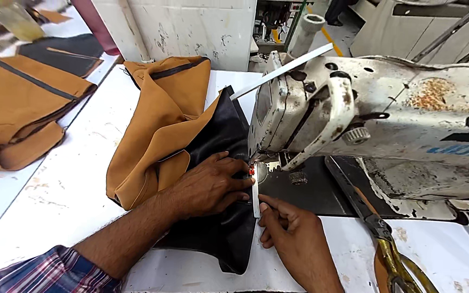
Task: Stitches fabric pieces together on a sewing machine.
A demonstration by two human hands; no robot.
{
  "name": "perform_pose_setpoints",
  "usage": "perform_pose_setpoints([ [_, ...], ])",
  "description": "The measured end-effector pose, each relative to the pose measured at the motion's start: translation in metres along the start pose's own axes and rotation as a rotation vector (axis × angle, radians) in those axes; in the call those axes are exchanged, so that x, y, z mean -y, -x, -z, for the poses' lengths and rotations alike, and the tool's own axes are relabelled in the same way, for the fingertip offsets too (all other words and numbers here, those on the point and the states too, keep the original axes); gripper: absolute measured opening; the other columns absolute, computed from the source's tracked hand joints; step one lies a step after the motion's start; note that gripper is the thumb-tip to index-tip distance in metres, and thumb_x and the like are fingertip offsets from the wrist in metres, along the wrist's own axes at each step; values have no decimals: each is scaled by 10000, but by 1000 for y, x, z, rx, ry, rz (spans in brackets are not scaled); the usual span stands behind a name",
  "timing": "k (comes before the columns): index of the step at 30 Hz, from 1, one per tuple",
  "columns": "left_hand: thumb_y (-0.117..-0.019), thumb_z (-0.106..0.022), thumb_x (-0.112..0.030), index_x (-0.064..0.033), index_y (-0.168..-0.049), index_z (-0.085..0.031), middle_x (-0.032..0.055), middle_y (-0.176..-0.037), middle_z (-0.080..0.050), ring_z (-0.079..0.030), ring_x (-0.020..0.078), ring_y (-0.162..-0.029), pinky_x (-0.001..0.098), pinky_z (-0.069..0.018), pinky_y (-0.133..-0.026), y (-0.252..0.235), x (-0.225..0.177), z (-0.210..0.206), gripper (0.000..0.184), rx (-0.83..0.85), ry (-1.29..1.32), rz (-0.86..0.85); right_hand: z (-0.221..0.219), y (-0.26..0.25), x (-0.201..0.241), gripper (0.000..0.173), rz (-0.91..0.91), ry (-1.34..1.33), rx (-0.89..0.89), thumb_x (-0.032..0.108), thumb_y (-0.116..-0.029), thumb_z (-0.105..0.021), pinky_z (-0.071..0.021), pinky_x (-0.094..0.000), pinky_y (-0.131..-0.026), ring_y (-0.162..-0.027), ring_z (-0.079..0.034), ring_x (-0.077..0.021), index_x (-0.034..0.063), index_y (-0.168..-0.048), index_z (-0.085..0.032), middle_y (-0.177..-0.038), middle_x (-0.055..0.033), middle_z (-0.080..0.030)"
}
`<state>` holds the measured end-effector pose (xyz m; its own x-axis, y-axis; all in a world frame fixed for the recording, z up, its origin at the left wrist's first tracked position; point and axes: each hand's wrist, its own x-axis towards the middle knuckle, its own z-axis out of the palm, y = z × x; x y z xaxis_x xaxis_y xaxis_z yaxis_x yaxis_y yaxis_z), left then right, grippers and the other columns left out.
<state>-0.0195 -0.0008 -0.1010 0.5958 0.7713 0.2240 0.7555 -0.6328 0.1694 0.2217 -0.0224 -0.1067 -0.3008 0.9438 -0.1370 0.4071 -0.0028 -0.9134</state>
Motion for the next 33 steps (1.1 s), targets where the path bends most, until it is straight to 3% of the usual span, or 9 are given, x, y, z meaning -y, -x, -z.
perform_pose_setpoints([
  [4,-1066,-456,-462,-265,-1286,-729,-1,-1262,-657,-574,156,-1267,488,-368,-1183,-4,4,1,402,-11,-32,-35,0,0,0,276,13,7,3,242,-1040,-596,-641,-250,-517,-578,-708,-92,90,-1219,-742,-767,33,-737],
  [8,-1057,-498,-331,-259,-1227,-752,-18,-1200,-690,-609,160,-1225,505,-372,-1183,-2,3,0,314,-26,-26,-117,0,0,-1,286,34,1,7,230,-1040,-591,-630,-239,-509,-574,-701,-85,79,-1235,-735,-777,31,-735],
  [15,-1059,-489,-345,-269,-1213,-757,-30,-1176,-689,-621,138,-1185,484,-389,-1171,-4,4,2,318,-16,-22,-87,0,0,-1,256,10,-12,0,223,-1037,-591,-643,-247,-527,-575,-708,-94,88,-1191,-745,-761,25,-732],
  [19,-1062,-487,-369,-188,-1176,-764,-11,-1195,-695,-618,155,-1222,500,-362,-1201,1,-12,8,350,14,-30,-95,0,1,-1,245,-10,-16,4,217,-1039,-584,-641,-239,-535,-568,-704,-88,119,-1186,-754,-751,33,-730],
  [23,-1043,-555,-361,-144,-1121,-777,-22,-1173,-720,-641,121,-1210,446,-385,-1215,17,-34,-3,320,-109,48,5,0,3,-3,230,25,4,-4,205,-1036,-580,-632,-221,-547,-568,-697,-68,131,-1154,-762,-741,45,-727],
  [30,-1037,-558,-371,-129,-1171,-749,-3,-1200,-716,-644,134,-1213,460,-387,-1205,23,-46,-15,336,-184,36,102,0,4,-3,225,26,0,-1,205,-1030,-589,-622,-217,-539,-552,-689,-61,154,-1148,-773,-709,48,-723],
  [33,-1051,-526,-380,-165,-1290,-702,-7,-1213,-698,-629,135,-1224,468,-372,-1209,22,-44,-14,367,-144,7,90,0,4,-4,230,28,-5,6,205,-1031,-586,-623,-215,-542,-555,-689,-60,152,-1161,-769,-711,48,-720],
])
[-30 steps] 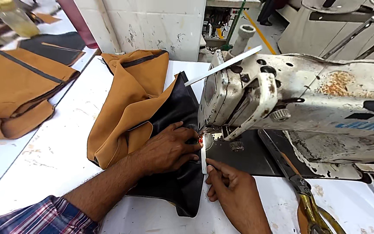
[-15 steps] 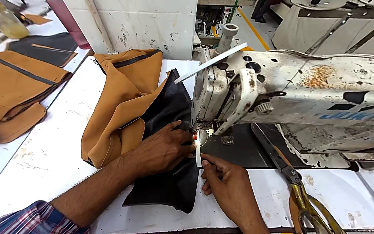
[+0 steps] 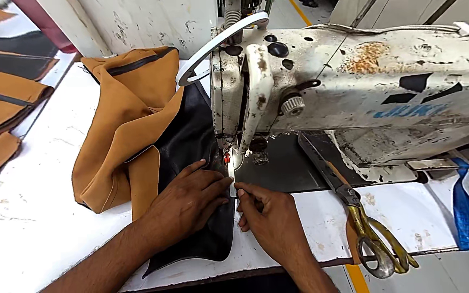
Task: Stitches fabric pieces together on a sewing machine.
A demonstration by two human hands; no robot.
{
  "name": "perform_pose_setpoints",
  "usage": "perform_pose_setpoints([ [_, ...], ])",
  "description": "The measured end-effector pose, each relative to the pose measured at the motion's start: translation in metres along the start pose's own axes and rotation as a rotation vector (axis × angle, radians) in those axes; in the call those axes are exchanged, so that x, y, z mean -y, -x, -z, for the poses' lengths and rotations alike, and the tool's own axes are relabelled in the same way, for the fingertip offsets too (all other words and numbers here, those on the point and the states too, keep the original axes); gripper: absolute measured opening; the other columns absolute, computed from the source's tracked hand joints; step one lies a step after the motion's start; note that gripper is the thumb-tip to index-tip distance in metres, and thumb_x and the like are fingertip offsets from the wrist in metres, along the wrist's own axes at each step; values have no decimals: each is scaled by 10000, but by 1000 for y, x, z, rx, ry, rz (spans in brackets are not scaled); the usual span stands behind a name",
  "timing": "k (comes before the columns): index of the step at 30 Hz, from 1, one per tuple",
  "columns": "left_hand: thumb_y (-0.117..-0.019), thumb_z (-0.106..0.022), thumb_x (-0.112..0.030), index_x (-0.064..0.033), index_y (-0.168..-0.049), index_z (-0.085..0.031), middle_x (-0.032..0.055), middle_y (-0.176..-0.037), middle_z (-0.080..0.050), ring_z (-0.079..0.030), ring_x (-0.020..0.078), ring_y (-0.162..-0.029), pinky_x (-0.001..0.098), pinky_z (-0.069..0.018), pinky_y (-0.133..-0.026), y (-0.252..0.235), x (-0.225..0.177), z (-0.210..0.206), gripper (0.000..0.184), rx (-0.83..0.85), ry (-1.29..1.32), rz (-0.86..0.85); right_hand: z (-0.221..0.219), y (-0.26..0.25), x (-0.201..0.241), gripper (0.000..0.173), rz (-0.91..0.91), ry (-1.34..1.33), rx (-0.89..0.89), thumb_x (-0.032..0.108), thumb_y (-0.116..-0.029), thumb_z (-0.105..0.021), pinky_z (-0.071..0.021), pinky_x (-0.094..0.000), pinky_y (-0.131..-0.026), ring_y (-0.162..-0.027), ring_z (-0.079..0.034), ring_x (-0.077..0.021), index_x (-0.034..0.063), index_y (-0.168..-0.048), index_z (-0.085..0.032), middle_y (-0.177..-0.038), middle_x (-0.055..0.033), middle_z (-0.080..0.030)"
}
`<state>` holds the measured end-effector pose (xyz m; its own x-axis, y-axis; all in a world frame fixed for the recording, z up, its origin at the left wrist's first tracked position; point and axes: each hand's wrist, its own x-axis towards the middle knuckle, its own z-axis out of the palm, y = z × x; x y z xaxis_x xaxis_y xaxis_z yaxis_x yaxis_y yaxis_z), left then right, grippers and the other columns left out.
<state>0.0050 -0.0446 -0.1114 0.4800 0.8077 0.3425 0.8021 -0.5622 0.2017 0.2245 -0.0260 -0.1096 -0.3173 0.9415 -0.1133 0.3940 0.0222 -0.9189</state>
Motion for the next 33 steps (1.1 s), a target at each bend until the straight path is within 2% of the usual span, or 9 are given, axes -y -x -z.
perform_pose_setpoints([
  [5,-1052,-523,-368,-203,-1263,-739,9,-1232,-679,-606,160,-1245,487,-373,-1200,-1,2,1,345,32,15,-32,3,-2,3,204,-21,25,21,213,-1034,-598,-635,-235,-546,-559,-698,-74,165,-1142,-765,-725,39,-724],
  [7,-1053,-518,-380,-206,-1262,-742,21,-1293,-664,-573,172,-1307,491,-356,-1216,-2,4,2,353,51,23,-28,6,-9,1,225,108,270,-65,250,-1019,-586,-587,-230,-520,-550,-649,-34,198,-1132,-774,-731,76,-704],
  [8,-1052,-515,-385,-205,-1260,-744,30,-1318,-657,-557,179,-1334,495,-346,-1223,-2,4,3,358,61,31,-25,7,-13,-2,251,208,413,-138,256,-1008,-578,-542,-250,-534,-578,-614,-41,195,-1142,-780,-769,73,-702],
  [9,-1053,-511,-388,-205,-1257,-746,34,-1330,-653,-548,181,-1347,496,-339,-1230,-3,5,3,361,69,39,-24,8,-18,-4,273,279,523,-180,265,-1003,-563,-538,-278,-553,-612,-615,-61,194,-1152,-781,-811,63,-704],
  [12,-1055,-516,-389,-203,-1252,-749,29,-1314,-659,-548,170,-1345,483,-333,-1238,-4,6,4,357,73,57,-18,7,-30,-10,301,382,682,-224,300,-991,-551,-495,-299,-511,-609,-583,-87,231,-1166,-785,-815,45,-633],
  [14,-1056,-518,-383,-203,-1258,-746,31,-1310,-661,-550,167,-1343,480,-331,-1240,-5,8,3,353,74,59,-20,2,-32,-16,304,419,690,-249,299,-975,-554,-448,-277,-483,-587,-534,-70,256,-1157,-793,-789,59,-583],
  [19,-1056,-513,-378,-201,-1276,-737,39,-1313,-653,-555,176,-1334,485,-320,-1244,-10,12,3,360,79,54,-23,0,-30,-21,316,443,672,-283,275,-962,-549,-408,-246,-472,-577,-494,-47,257,-1158,-796,-779,70,-556],
  [27,-1054,-495,-397,-208,-1273,-739,32,-1304,-654,-569,177,-1311,498,-321,-1239,-22,22,2,378,78,39,6,1,-30,-24,334,458,699,-283,264,-961,-543,-409,-238,-475,-579,-494,-49,257,-1186,-790,-790,61,-554],
  [33,-1061,-483,-397,-212,-1275,-737,44,-1246,-665,-589,189,-1268,505,-339,-1219,-29,25,1,380,58,-3,27,-1,-31,-25,344,455,711,-299,270,-964,-531,-418,-247,-479,-586,-510,-60,249,-1192,-789,-780,53,-557],
])
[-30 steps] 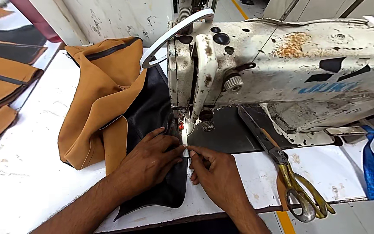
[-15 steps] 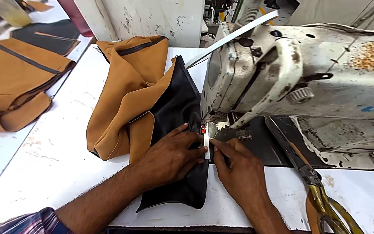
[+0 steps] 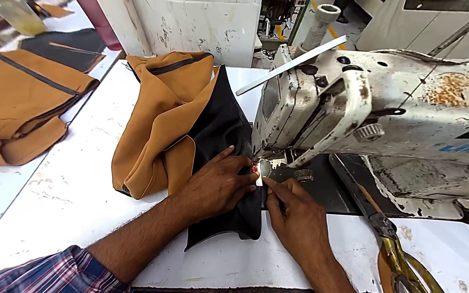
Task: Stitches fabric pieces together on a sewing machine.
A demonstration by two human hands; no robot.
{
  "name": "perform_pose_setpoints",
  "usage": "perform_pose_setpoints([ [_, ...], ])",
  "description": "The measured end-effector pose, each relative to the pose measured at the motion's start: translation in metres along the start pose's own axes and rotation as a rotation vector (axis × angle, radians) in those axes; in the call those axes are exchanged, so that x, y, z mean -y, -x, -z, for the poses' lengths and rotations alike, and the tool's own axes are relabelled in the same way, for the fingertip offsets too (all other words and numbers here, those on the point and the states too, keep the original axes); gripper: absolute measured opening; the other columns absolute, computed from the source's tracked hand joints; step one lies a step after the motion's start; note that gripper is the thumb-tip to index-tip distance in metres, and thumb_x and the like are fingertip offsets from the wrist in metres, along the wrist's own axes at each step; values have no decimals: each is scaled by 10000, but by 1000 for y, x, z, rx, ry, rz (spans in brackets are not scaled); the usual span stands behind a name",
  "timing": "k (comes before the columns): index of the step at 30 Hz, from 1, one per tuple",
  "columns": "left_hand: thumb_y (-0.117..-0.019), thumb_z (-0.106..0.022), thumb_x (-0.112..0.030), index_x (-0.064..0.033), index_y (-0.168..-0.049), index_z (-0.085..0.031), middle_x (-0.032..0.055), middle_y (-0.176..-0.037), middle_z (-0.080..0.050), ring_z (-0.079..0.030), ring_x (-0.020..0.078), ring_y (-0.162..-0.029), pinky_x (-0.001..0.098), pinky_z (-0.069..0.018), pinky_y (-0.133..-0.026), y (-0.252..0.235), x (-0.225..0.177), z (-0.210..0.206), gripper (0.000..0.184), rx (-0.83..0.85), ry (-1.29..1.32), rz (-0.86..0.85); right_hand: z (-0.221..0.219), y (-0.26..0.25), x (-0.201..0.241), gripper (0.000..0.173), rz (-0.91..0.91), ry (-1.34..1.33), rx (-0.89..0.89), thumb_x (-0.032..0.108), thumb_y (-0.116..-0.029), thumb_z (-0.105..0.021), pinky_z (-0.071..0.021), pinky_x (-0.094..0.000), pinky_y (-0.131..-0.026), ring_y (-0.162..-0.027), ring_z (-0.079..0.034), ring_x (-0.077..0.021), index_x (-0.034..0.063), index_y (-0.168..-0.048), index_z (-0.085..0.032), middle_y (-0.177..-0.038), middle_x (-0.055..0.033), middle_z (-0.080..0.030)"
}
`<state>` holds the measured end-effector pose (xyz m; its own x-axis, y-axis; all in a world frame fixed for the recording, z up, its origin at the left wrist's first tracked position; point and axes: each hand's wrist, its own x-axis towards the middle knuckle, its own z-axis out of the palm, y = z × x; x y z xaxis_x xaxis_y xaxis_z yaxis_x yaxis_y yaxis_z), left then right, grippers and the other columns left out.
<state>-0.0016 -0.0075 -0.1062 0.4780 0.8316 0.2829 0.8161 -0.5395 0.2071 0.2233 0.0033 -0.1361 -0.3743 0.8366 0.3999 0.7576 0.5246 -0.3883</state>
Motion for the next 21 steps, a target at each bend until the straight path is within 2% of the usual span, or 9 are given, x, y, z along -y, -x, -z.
perform_pose_setpoints([
  [6,-1049,-558,-301,-125,-1148,-769,26,-1158,-707,-647,169,-1183,514,-349,-1220,10,-8,-7,292,-141,18,-47,1,1,1,325,-2,-43,-7,264,-957,-556,-426,-241,-486,-596,-517,-53,253,-1179,-793,-777,63,-563],
  [11,-1042,-566,-312,-146,-1197,-763,16,-1161,-710,-650,163,-1174,519,-355,-1210,13,-8,-8,301,-148,10,-60,2,0,2,321,16,-55,-11,244,-954,-563,-437,-245,-500,-625,-543,-67,250,-1176,-795,-787,53,-577],
  [16,-1042,-547,-304,-178,-1181,-777,21,-1142,-698,-645,173,-1160,534,-363,-1196,11,-4,-7,296,-100,-5,-94,2,0,2,323,22,-40,-10,252,-954,-561,-437,-246,-505,-637,-552,-75,257,-1174,-796,-791,43,-579],
  [21,-1056,-513,-350,-165,-1195,-770,20,-1114,-709,-644,187,-1157,574,-328,-1195,9,-2,-4,346,-59,-32,-128,4,0,4,325,35,-24,-1,231,-950,-571,-426,-244,-495,-636,-545,-76,240,-1189,-791,-797,41,-571],
])
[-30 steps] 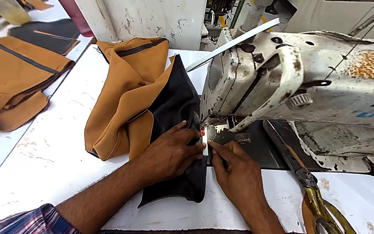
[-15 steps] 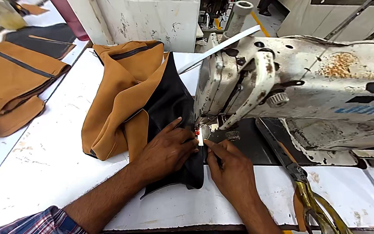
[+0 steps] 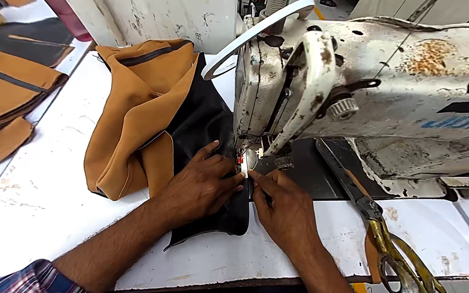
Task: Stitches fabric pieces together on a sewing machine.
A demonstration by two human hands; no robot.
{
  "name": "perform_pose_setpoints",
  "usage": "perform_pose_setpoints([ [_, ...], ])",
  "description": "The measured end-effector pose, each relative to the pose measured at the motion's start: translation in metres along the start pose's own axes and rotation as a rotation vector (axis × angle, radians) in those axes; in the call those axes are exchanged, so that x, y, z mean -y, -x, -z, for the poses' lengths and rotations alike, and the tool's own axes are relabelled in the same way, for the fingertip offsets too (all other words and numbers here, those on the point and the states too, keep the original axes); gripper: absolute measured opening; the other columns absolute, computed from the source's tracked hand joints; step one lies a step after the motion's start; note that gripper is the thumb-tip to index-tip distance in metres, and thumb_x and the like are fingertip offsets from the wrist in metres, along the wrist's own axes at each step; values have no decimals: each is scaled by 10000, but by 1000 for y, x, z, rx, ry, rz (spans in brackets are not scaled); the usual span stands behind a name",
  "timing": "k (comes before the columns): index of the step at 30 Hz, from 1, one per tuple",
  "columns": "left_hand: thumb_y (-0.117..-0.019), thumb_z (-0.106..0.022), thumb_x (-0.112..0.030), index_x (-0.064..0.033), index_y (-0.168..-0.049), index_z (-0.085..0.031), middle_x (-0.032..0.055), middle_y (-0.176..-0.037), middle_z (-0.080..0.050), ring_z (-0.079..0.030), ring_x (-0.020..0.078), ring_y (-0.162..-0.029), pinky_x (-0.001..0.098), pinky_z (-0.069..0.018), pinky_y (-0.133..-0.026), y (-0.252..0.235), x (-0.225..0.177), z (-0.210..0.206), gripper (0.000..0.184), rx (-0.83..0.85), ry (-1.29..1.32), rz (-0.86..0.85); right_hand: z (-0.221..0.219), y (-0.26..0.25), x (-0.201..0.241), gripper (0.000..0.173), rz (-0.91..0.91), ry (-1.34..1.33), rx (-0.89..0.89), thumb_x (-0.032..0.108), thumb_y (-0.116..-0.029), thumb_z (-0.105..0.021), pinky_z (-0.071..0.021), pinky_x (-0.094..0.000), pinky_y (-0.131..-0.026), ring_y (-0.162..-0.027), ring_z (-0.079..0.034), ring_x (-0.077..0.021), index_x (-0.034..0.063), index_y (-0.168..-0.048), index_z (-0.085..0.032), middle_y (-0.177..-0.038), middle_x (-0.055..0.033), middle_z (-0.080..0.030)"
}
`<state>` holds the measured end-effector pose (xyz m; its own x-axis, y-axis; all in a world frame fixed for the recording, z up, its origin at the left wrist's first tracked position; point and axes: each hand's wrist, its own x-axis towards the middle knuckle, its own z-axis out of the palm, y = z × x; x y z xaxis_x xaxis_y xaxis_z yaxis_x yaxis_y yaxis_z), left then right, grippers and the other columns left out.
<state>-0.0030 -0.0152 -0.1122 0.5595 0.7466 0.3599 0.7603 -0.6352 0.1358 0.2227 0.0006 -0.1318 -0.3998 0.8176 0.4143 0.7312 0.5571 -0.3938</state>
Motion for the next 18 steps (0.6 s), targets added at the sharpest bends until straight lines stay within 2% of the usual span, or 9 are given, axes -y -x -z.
perform_pose_setpoints([
  [6,-1067,-493,-360,-166,-1215,-762,20,-1115,-708,-642,190,-1167,594,-306,-1202,-4,5,1,363,20,-22,-5,-2,0,0,329,0,33,3,244,-955,-560,-427,-248,-493,-636,-545,-75,241,-1189,-791,-808,41,-576],
  [13,-1065,-493,-366,-196,-1187,-774,10,-1076,-709,-652,185,-1109,574,-321,-1182,-12,16,0,350,-12,-36,1,-2,-3,0,387,-2,126,47,248,-965,-521,-414,-275,-482,-625,-540,-110,252,-1276,-752,-813,18,-552],
  [18,-1059,-520,-314,-185,-1165,-779,24,-1054,-715,-656,197,-1088,576,-314,-1179,-13,22,2,308,-28,-29,-86,-2,-6,4,394,-16,180,84,245,-968,-521,-424,-292,-473,-624,-552,-135,243,-1297,-738,-833,-7,-556],
])
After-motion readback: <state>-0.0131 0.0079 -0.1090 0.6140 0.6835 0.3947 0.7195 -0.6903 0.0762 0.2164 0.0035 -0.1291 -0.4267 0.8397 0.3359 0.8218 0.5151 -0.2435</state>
